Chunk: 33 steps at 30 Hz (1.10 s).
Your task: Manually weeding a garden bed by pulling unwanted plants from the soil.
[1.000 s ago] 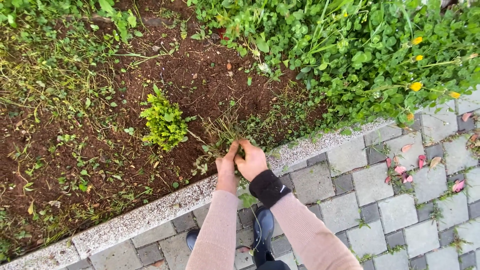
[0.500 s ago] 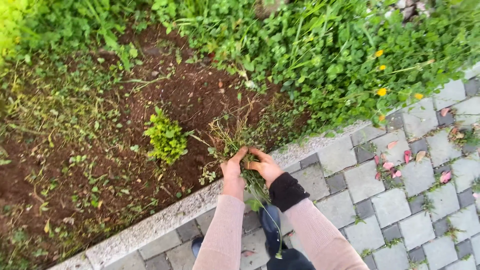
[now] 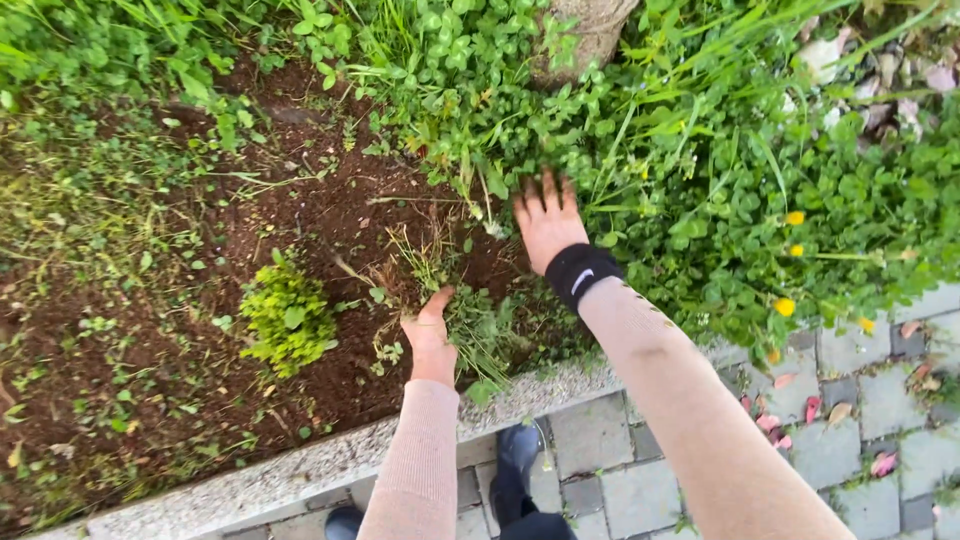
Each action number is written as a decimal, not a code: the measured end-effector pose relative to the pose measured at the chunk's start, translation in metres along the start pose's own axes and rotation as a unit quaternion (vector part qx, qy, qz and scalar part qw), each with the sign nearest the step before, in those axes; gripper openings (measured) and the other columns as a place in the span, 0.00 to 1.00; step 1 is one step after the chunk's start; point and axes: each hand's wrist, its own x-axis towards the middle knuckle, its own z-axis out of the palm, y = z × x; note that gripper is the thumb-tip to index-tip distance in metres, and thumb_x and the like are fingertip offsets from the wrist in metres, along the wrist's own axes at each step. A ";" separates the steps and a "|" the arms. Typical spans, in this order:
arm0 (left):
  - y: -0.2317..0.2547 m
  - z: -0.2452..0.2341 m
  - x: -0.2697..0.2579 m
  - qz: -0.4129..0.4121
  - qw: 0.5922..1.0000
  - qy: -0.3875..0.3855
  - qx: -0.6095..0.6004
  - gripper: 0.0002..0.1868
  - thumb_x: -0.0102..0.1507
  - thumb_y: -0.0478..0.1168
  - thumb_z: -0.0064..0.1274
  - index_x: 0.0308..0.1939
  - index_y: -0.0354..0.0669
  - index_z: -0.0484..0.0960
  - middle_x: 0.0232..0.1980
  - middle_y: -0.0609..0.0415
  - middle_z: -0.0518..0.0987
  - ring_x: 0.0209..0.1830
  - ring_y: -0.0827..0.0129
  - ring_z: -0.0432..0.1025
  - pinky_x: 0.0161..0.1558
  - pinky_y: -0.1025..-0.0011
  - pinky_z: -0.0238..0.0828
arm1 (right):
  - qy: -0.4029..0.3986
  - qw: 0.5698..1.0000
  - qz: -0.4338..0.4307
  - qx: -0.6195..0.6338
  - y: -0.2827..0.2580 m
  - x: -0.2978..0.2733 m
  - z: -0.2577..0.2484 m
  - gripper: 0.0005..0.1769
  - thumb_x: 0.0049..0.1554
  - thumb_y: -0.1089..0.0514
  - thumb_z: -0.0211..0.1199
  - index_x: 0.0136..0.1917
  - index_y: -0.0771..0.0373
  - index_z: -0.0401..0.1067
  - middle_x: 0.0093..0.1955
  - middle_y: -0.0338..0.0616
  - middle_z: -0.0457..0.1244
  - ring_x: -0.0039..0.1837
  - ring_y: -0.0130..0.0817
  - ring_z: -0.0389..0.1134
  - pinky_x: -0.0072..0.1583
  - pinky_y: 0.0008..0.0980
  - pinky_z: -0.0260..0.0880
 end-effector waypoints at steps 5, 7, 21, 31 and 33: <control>0.035 0.069 -0.002 0.012 0.993 -0.055 0.101 0.56 0.51 0.39 0.73 0.77 0.35 0.55 0.73 0.35 0.62 0.76 0.48 0.57 0.72 0.54 0.57 | -0.065 0.996 0.058 -0.028 0.037 0.046 0.053 0.54 0.53 0.29 0.64 0.83 0.54 0.51 0.82 0.55 0.49 0.81 0.59 0.47 0.77 0.75 0.26; 0.036 0.069 0.000 -0.078 0.978 -0.032 0.192 0.64 0.49 0.57 0.69 0.79 0.38 0.49 0.77 0.33 0.56 0.79 0.47 0.51 0.77 0.51 0.48 | 0.010 0.998 0.061 0.022 0.045 0.068 0.126 0.49 0.52 0.37 0.67 0.80 0.55 0.55 0.75 0.57 0.55 0.73 0.65 0.54 0.70 0.79 0.43; 0.002 0.050 0.055 -0.046 0.962 -0.016 0.270 0.61 0.46 0.56 0.73 0.75 0.37 0.57 0.69 0.30 0.68 0.72 0.45 0.63 0.68 0.52 0.63 | -0.013 0.972 0.138 0.191 0.042 0.077 0.138 0.19 0.61 0.52 0.43 0.61 0.59 0.64 0.42 0.51 0.68 0.46 0.56 0.75 0.45 0.59 0.75; 0.020 0.053 0.035 -0.032 0.948 -0.047 0.312 0.54 0.51 0.56 0.71 0.71 0.34 0.61 0.66 0.31 0.71 0.70 0.44 0.65 0.71 0.50 0.61 | -0.146 0.921 0.128 0.337 -0.039 -0.082 0.130 0.24 0.60 0.39 0.52 0.60 0.56 0.67 0.49 0.55 0.70 0.54 0.57 0.74 0.55 0.55 0.77; 0.026 0.046 0.035 -0.025 0.949 -0.051 0.310 0.54 0.51 0.55 0.71 0.71 0.33 0.61 0.66 0.31 0.71 0.71 0.43 0.64 0.71 0.49 0.60 | -0.079 0.949 0.092 0.293 -0.037 -0.068 0.102 0.21 0.59 0.45 0.55 0.62 0.56 0.66 0.53 0.54 0.67 0.50 0.55 0.75 0.52 0.53 0.78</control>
